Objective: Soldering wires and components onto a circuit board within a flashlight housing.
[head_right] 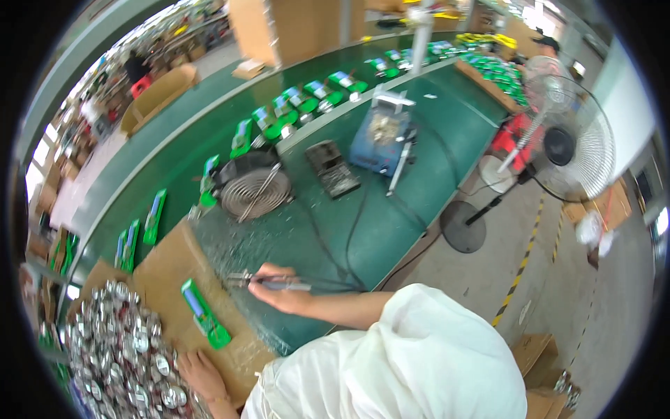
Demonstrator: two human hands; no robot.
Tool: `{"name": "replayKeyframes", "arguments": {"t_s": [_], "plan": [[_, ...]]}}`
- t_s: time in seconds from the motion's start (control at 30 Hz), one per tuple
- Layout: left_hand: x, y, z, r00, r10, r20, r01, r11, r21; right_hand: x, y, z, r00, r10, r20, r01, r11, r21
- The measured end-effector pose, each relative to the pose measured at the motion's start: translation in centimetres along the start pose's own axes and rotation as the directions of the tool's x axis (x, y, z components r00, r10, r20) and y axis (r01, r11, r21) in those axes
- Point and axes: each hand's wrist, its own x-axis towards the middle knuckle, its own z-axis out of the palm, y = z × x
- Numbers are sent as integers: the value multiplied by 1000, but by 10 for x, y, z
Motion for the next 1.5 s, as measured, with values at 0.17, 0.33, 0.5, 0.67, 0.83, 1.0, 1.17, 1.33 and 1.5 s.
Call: {"name": "replayKeyframes", "arguments": {"t_s": [0.17,0.33,0.5,0.67,0.83,1.0,1.17,1.33,1.5], "plan": [[13,-4,5,993,91,-71,-103,977,-186,-3,10,-6,998,52,-18,-53,998,-36],[24,8,-8,965,-261,-1,202,748,-632,-3,-5,-12,998,42,-54,-45,998,-41],[31,10,-19,920,-331,211,385,654,-651,-5,-21,-4,999,29,43,-27,999,-43],[30,17,-13,794,-441,419,594,415,-689,-15,-33,6,985,21,170,-15,999,-35],[27,24,0,887,-340,312,451,499,-740,-19,-27,17,946,2,325,49,988,-149],[24,24,3,900,-303,315,430,489,-759,-16,-23,28,953,94,289,-74,994,-80],[27,22,5,890,-268,368,454,456,-766,-14,-20,35,958,104,266,-87,993,-76],[25,21,5,883,-282,376,466,421,-778,-13,-18,37,934,245,260,-253,967,-3],[27,23,6,885,-278,373,460,394,-796,-14,-21,37,937,269,223,-283,959,31]]}}
